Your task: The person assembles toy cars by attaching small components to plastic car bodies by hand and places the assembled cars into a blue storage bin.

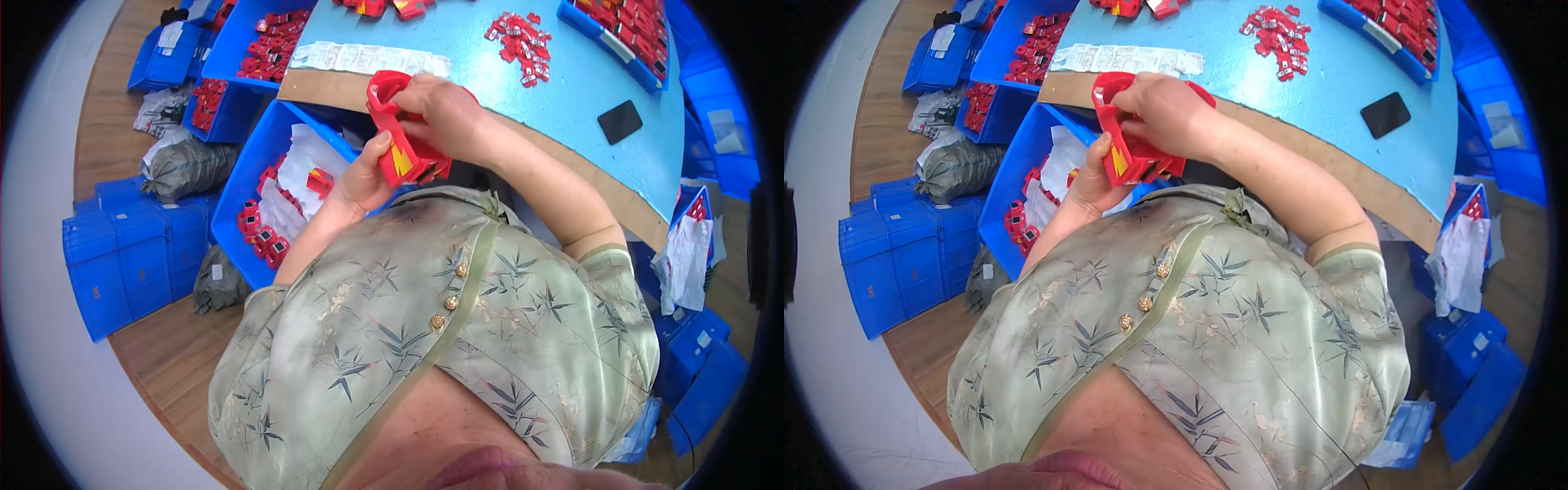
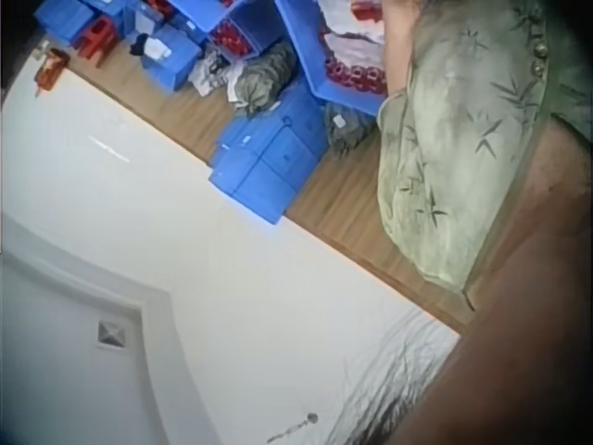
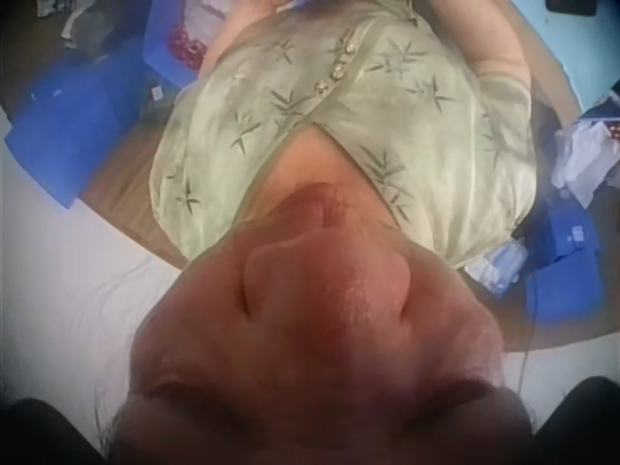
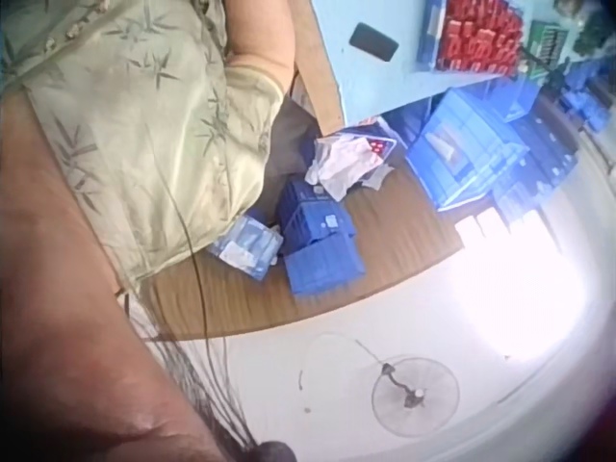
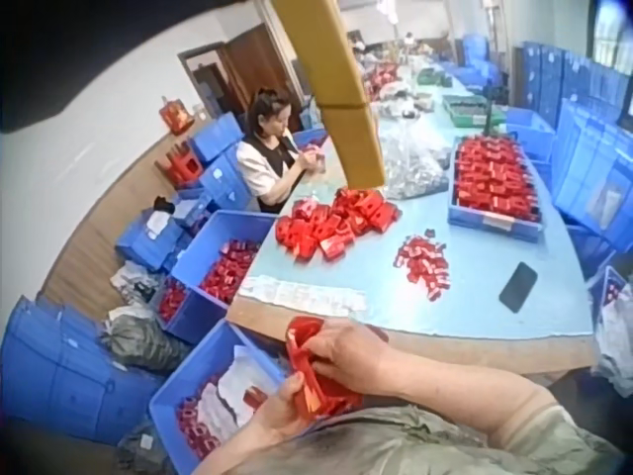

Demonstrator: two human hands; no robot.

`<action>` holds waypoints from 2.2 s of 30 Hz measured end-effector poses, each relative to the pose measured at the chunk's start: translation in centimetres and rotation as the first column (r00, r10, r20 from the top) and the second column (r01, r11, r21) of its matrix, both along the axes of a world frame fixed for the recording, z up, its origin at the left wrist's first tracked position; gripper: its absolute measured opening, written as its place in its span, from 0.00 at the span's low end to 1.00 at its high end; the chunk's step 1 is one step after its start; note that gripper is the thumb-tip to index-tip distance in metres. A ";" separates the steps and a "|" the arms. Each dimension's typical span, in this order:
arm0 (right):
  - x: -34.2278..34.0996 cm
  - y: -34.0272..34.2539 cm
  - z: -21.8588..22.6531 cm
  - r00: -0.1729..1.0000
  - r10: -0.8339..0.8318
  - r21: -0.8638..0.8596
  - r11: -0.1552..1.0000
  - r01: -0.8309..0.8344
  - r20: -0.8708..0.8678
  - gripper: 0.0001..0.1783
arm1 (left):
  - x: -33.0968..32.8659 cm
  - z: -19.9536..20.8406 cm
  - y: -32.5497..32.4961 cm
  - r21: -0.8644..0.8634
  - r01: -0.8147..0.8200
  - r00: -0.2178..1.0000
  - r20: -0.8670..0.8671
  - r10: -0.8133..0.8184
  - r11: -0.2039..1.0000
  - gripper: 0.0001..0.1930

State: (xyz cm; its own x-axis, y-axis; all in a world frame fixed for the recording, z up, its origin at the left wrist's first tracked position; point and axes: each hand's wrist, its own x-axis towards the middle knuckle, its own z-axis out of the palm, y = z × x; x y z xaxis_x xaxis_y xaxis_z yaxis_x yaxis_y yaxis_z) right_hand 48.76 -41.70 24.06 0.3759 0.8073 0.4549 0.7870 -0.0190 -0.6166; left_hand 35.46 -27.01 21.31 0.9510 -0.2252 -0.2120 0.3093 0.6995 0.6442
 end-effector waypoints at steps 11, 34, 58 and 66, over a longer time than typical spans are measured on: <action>-3.4 1.2 -0.2 0.956 -0.072 0.037 0.996 0.086 -0.286 0.13 | -2.3 0.3 1.1 0.061 -0.056 0.995 -0.084 0.062 0.997 0.38; -2.8 2.2 -1.1 0.966 -0.076 0.036 0.996 0.087 -0.247 0.49 | -2.3 0.1 1.2 -0.108 0.045 0.989 -0.139 -0.060 0.993 0.36; -2.6 0.8 -3.3 0.875 -0.415 0.065 0.894 0.443 -0.251 0.36 | 0.0 0.3 -0.6 0.005 0.083 0.967 -0.240 -0.079 0.997 0.32; -1.9 -0.1 -2.6 0.901 -0.319 0.142 0.918 0.371 -0.294 0.36 | 1.1 -0.8 -0.9 -0.015 0.122 0.958 -0.261 -0.122 0.992 0.31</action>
